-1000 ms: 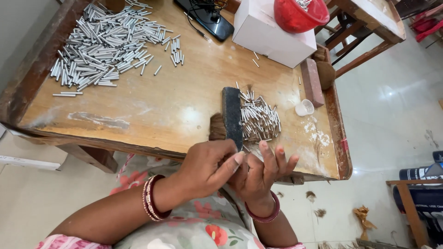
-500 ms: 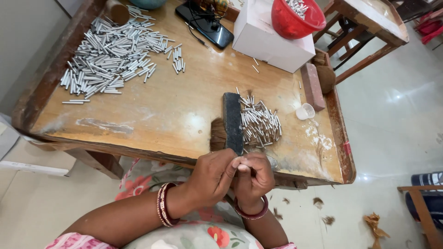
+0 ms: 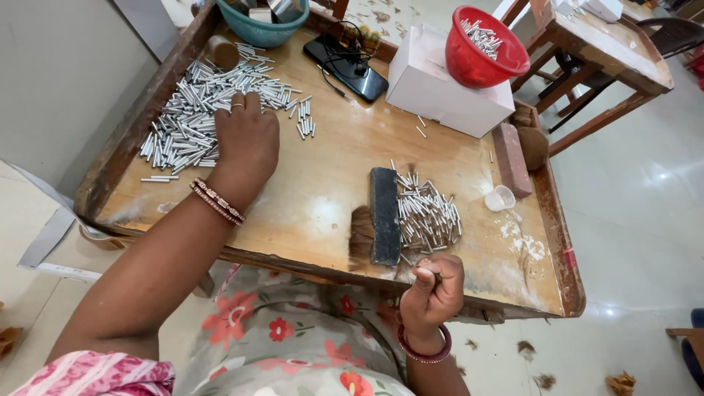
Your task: The recorder is assembling brushes by manually inserting small bundles of fibers into metal tubes or ferrules at a workbench.
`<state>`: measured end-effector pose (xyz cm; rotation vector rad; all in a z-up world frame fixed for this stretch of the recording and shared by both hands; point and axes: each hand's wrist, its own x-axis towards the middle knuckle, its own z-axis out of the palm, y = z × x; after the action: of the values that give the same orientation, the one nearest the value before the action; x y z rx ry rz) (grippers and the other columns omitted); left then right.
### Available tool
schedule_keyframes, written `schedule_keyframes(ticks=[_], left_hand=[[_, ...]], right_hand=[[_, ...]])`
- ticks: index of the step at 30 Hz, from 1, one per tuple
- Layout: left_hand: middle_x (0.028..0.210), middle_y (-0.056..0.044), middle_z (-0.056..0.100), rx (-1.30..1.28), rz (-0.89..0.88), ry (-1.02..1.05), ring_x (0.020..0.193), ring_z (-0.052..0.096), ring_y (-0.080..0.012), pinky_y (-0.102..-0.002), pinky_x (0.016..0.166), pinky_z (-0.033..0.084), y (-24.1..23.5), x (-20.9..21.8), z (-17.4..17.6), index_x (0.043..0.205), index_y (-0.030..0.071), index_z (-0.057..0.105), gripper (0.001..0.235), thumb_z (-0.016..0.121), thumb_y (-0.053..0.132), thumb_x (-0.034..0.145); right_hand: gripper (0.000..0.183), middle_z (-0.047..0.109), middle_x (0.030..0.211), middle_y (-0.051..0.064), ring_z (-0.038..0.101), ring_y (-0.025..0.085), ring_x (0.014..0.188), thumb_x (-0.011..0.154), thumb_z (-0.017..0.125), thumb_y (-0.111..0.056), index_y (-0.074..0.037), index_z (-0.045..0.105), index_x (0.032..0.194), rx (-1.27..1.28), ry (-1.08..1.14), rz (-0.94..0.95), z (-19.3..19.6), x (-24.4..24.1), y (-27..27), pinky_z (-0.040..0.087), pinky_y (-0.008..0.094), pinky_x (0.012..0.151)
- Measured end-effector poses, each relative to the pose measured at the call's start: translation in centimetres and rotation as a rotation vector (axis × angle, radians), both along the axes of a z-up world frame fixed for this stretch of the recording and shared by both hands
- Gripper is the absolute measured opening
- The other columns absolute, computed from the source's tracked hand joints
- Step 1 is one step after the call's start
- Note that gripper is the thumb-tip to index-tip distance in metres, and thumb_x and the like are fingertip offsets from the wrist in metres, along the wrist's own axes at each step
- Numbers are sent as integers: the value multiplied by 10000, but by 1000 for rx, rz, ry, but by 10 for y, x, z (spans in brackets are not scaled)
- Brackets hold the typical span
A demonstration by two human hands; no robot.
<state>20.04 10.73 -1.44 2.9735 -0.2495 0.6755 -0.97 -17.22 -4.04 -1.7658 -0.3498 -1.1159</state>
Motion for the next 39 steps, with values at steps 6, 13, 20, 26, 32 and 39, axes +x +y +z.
schedule_keyframes(ticks=[6,13,20,26,32,39], left_hand=[[1147,-117,617,100,8,-125,1183,550,-295,-440,896,455,-6,2,-18,961,46,748,177,648,131,840],[1051,-197,628,-357,-308,-65,987,636,-360,-458,781,534,-35,-45,10,1134,-28,609,202,551,-49,942],[988,-157,663,-1057,-881,68,923,668,-293,-352,807,540,-115,-153,17,1157,23,634,194,574,1,974],[941,-31,725,-2194,-887,992,917,676,-73,-252,866,538,-138,-185,7,1070,44,614,183,669,206,1006],[950,-25,751,-2307,-717,1148,892,689,-81,-237,809,530,-137,-199,10,1050,68,628,208,710,225,941],[971,-45,742,-2388,-731,1215,890,686,-96,-239,804,530,-136,-206,15,1052,71,626,182,705,213,971]], right_hand=[[261,571,990,76,536,107,811,1088,613,-261,-15,541,1037,-35,7,-40,3,-9,-2,458,225,723],[265,567,994,76,536,111,824,1081,630,-257,-12,547,1023,-6,13,-52,8,-17,-6,461,228,729],[279,559,987,63,533,112,811,1068,657,-273,-20,543,1030,150,66,126,8,-8,8,455,238,742],[271,534,1019,58,515,115,879,1063,692,-246,-27,534,1044,437,22,300,3,-8,18,436,247,752],[295,550,984,66,536,123,842,1057,686,-273,-23,530,1038,396,-70,165,3,-12,24,454,257,752],[284,584,986,84,601,163,847,1085,643,-285,-31,531,1027,-31,-140,-147,21,-19,19,526,290,763]])
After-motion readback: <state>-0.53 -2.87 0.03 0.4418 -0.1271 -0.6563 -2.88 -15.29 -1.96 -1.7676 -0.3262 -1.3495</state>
